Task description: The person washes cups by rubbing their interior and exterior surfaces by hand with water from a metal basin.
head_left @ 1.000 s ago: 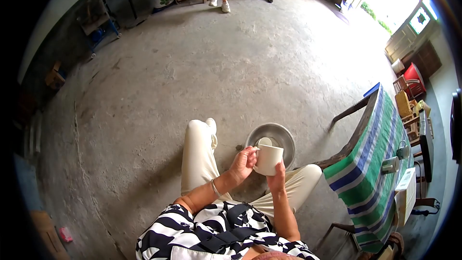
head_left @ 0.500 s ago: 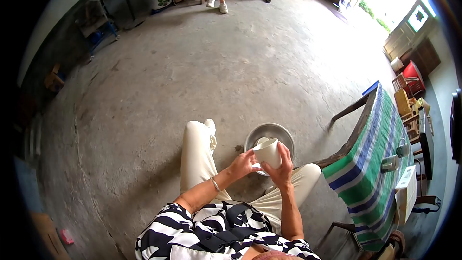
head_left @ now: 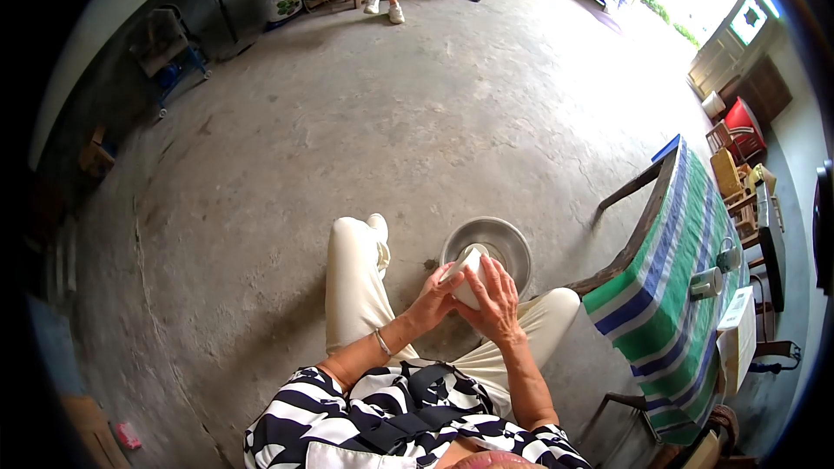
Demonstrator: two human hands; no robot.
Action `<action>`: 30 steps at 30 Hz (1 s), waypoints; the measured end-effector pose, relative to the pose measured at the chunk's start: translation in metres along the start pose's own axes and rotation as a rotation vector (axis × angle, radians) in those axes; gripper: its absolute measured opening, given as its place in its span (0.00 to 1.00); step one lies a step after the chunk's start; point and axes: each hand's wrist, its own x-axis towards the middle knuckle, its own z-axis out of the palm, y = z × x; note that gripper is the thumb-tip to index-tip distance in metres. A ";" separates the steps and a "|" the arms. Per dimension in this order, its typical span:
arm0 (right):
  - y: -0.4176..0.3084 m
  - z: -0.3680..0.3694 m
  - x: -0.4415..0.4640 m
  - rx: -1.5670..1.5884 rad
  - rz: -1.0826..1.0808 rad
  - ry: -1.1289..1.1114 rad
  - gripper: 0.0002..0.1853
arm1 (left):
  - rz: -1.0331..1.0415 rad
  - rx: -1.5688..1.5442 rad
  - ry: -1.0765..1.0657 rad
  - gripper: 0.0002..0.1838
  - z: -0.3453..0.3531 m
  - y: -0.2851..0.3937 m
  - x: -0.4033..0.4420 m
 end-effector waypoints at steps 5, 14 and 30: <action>0.015 0.010 -0.008 0.393 0.091 0.184 0.30 | 0.027 0.066 0.061 0.44 0.003 0.001 -0.001; -0.003 0.037 0.001 1.413 0.877 0.625 0.24 | 0.168 0.046 0.150 0.42 0.020 0.001 0.001; 0.030 0.025 -0.042 1.964 1.168 0.258 0.21 | 0.533 1.027 -0.090 0.51 0.009 0.017 0.004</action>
